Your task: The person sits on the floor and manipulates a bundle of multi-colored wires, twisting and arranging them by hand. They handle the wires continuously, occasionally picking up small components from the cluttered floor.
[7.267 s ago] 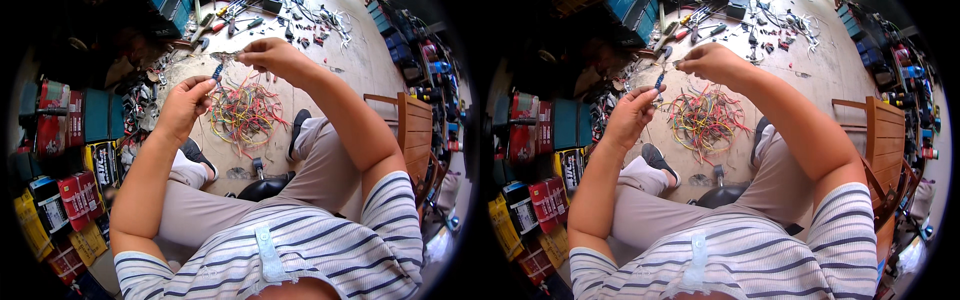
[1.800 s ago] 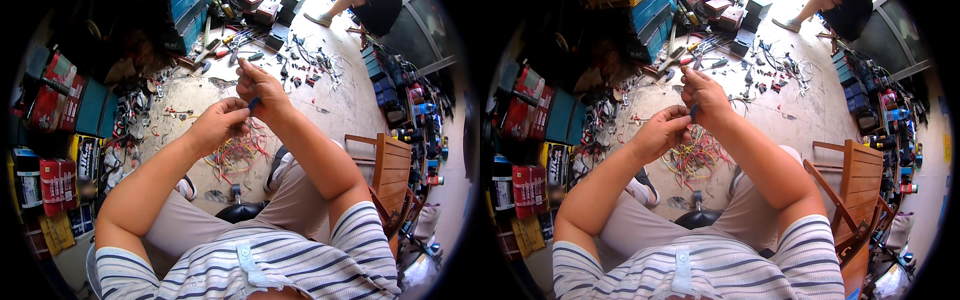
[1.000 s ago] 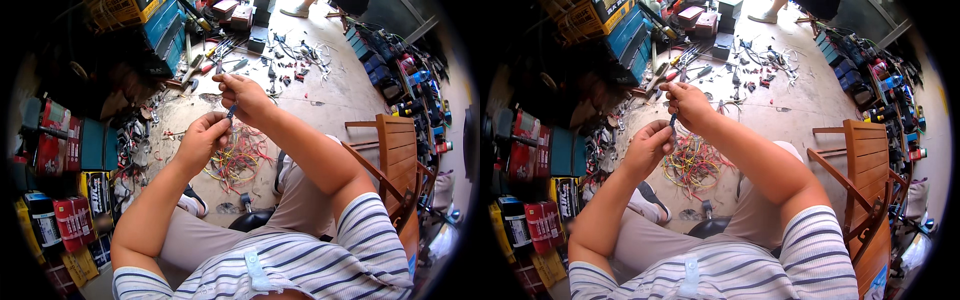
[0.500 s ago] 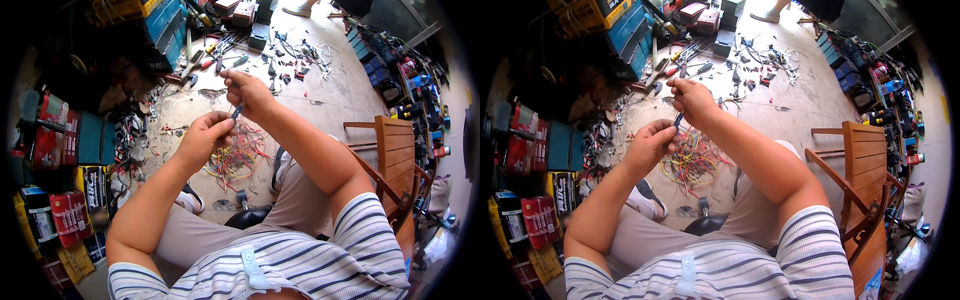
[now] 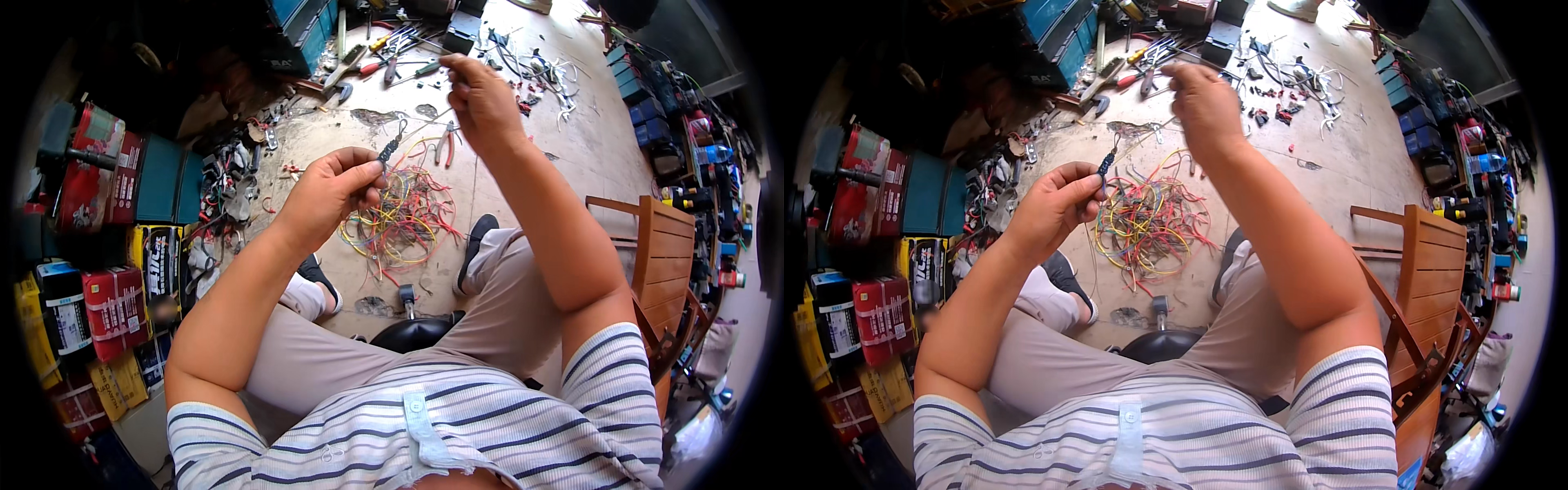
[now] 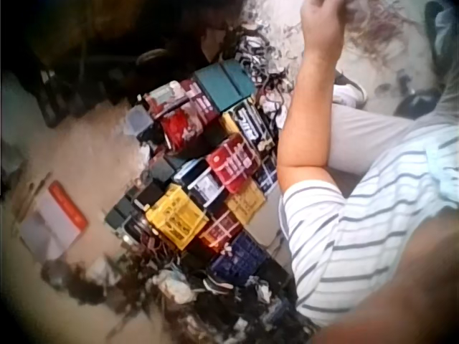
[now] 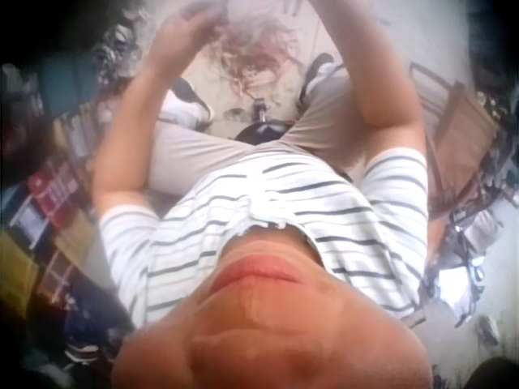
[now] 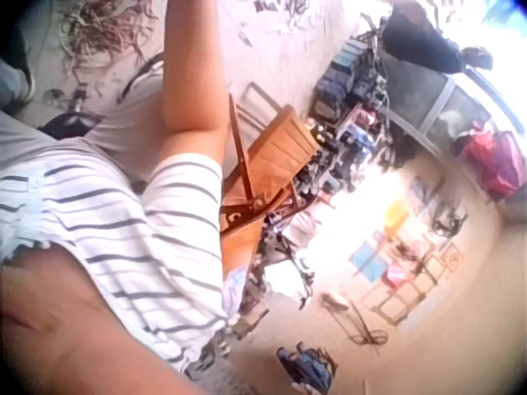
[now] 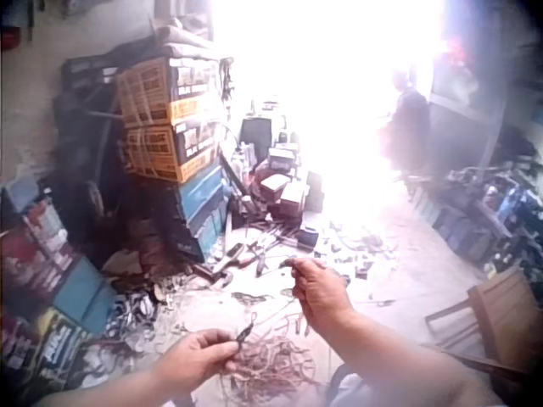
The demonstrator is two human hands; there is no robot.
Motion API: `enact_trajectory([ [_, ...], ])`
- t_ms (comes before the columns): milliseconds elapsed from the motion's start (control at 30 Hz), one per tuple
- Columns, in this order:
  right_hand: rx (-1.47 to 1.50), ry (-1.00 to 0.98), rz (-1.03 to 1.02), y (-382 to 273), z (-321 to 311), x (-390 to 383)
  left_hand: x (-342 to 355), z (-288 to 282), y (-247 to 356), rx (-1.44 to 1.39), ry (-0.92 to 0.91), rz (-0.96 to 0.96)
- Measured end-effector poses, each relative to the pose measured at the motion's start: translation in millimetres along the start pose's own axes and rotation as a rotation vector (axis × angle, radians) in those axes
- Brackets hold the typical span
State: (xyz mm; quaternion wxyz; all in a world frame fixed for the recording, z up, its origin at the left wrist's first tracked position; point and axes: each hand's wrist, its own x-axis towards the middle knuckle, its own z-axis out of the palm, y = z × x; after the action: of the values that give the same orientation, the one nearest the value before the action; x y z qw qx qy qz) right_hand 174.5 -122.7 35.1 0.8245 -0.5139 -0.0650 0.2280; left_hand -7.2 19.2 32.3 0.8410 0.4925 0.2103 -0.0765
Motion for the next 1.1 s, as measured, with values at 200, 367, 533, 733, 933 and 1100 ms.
enact_trajectory([
  [200, -0.333, 0.101, -0.237, -16.2, -13.0, 5.8, -2.1, -13.7, 6.0, 0.049, 0.166, 0.023],
  [367, -0.721, 0.093, -0.434, -19.5, 0.3, -2.7, 2.3, -21.9, 10.4, 0.058, 0.294, 0.066],
  [533, -1.016, 0.124, -0.502, -29.7, 0.9, -3.5, 2.8, -24.8, 12.1, -0.027, 0.421, 0.070],
  [733, -1.000, -0.315, -0.294, 17.9, 12.8, -24.3, 0.2, -22.3, 16.8, -0.111, 0.426, 0.033],
  [933, -1.051, -0.549, -0.074, 31.3, 41.0, -58.0, 2.7, -11.7, 19.2, -0.242, 0.376, 0.062],
  [1100, -1.065, -0.533, 0.000, 38.8, 49.0, -63.9, 8.2, -13.7, 17.7, -0.291, 0.353, 0.085],
])
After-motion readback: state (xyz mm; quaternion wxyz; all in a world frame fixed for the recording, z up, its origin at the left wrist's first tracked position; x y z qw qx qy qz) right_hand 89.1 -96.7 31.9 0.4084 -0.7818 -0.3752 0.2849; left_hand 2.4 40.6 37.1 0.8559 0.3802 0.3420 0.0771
